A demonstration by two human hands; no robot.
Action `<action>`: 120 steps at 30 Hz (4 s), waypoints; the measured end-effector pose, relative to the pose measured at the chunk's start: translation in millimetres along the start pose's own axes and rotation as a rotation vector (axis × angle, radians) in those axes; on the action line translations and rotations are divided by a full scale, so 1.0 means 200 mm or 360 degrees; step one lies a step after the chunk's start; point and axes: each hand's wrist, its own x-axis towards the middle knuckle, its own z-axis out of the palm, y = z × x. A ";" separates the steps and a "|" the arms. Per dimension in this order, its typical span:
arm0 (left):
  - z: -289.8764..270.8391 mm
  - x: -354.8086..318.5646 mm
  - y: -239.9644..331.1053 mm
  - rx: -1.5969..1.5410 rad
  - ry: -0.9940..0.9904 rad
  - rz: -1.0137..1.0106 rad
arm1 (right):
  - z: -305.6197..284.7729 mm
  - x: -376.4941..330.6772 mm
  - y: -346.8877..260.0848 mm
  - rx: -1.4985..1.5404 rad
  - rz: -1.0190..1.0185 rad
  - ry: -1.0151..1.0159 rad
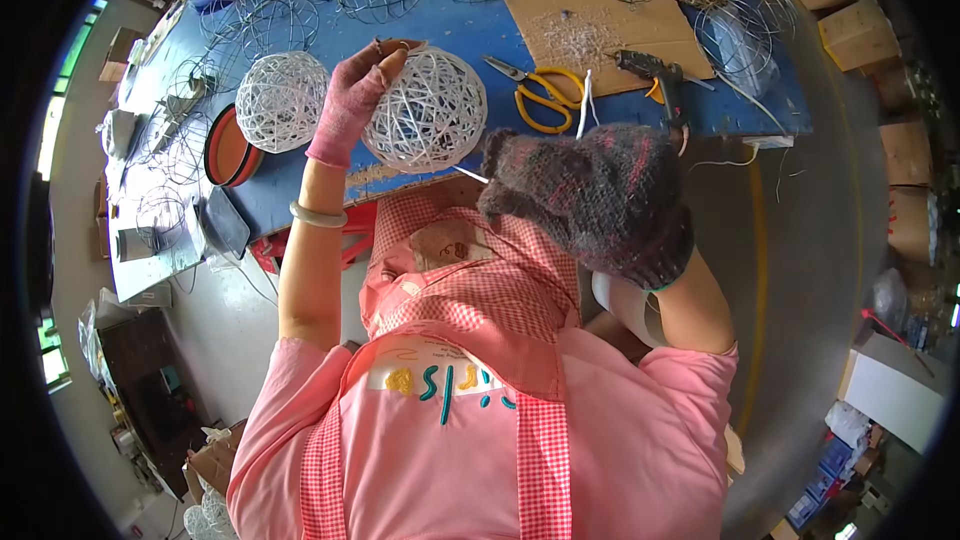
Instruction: Assembling white decorative string balls by attaching wires and using a hot glue gun.
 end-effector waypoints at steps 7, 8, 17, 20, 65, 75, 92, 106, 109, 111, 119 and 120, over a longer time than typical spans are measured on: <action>0.02 0.00 0.01 0.0085 0.0099 -0.0016 | 0.02 -0.05 0.02 0.0141 0.0180 0.0011; 0.04 0.01 0.01 0.0147 0.0143 -0.0043 | 0.02 -0.05 0.02 0.0187 0.0207 0.0032; 0.13 0.07 0.04 0.0490 0.0466 -0.0064 | 0.07 -0.33 -0.02 -0.0053 0.0172 -0.0142; 0.14 0.09 0.06 0.0620 0.0517 -0.0110 | 0.09 -0.40 -0.01 0.0065 0.0195 -0.0314; 0.19 -0.10 -0.11 -0.0403 0.0371 -0.0171 | 0.70 0.57 0.33 0.0507 0.0493 0.0310; 0.22 -0.12 -0.10 -0.0485 0.0403 -0.0207 | 0.62 0.70 0.40 0.0616 0.0773 -0.0517; 0.28 -0.34 -0.14 -0.0972 0.0849 0.0081 | 0.57 0.46 0.12 0.0913 0.0468 0.0267; 0.22 -0.27 0.06 0.1226 0.0389 0.0610 | 0.47 0.52 0.18 0.0572 0.0562 -0.0114; 0.17 -0.28 0.07 0.1089 0.0263 0.0593 | 0.51 0.52 0.25 0.0363 0.0553 -0.0255; 0.10 -0.28 0.08 0.0981 0.0124 0.0611 | 0.50 0.49 0.23 0.0366 0.0568 -0.0359; 0.09 -0.26 0.18 0.0641 0.0199 0.0412 | 0.55 0.40 0.01 0.0481 0.0585 0.0082; 0.10 -0.25 0.17 0.0646 0.0194 0.0410 | 0.54 0.40 -0.01 0.0505 0.0576 0.0081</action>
